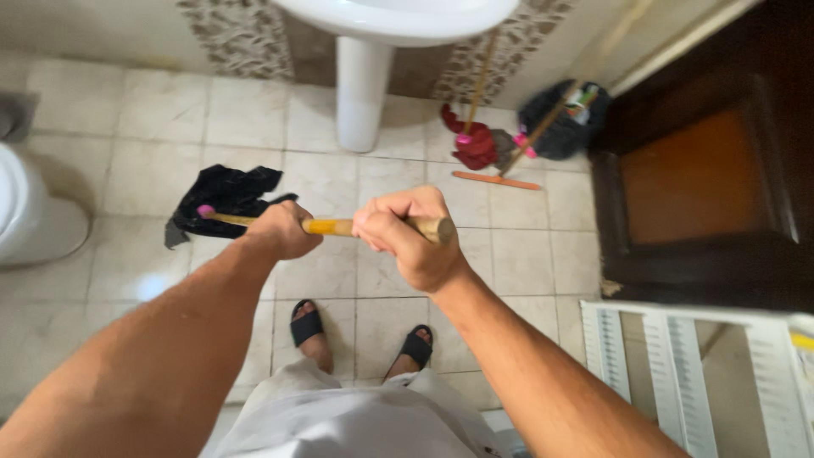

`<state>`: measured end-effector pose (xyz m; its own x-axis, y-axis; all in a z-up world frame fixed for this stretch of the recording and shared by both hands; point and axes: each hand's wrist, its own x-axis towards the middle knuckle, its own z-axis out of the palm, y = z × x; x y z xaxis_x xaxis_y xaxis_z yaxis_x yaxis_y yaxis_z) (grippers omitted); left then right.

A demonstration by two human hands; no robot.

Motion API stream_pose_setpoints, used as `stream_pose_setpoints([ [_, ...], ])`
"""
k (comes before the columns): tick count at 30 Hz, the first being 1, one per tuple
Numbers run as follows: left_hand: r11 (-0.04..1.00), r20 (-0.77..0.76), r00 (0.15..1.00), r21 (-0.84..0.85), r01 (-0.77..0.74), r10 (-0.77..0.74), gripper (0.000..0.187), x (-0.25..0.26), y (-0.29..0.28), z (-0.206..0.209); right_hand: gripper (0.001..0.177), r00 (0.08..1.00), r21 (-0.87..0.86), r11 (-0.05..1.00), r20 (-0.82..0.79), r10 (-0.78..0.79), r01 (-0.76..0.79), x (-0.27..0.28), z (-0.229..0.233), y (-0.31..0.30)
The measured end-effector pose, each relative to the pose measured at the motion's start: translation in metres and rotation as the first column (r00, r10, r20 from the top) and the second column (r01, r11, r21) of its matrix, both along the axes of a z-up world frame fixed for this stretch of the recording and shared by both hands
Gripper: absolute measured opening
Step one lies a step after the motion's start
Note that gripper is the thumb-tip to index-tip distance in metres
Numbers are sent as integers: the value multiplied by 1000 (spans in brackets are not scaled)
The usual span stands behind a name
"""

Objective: The person mops the bathroom floor using a mop with a cloth head and a wooden handle, moving it around the sink and toilet areas.

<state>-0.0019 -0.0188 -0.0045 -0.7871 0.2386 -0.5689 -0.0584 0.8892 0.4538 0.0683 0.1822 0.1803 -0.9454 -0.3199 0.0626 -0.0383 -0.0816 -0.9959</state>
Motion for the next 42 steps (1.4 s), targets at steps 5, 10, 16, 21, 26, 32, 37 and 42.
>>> stream_pose_setpoints([
  [5,982,74,980,-40,-183,185,36,11,-72,-18,39,995,-38,996,45,85,-83,-21,-13,-58],
  [10,975,64,975,-80,-208,213,36,36,-79,-16,40,989,-86,991,94,115,-107,-15,-15,-65],
  [16,967,92,964,-81,-243,250,34,59,-13,6,43,993,-59,996,90,78,-73,7,0,-4],
  [21,981,-24,982,-33,-189,188,37,75,92,26,45,999,-81,996,38,24,-21,40,19,95],
  [26,975,-1,977,66,-212,212,34,96,212,43,44,998,-48,999,-57,-28,25,77,40,199],
  [32,976,-91,994,212,-41,61,31,102,337,58,44,982,10,990,-130,-138,140,119,80,291],
  [37,947,-119,993,315,65,-28,31,110,413,70,43,954,74,968,-200,-222,240,150,97,338],
  [42,952,-65,980,233,200,-190,33,110,439,88,45,915,-68,938,-207,-347,340,151,88,362],
])
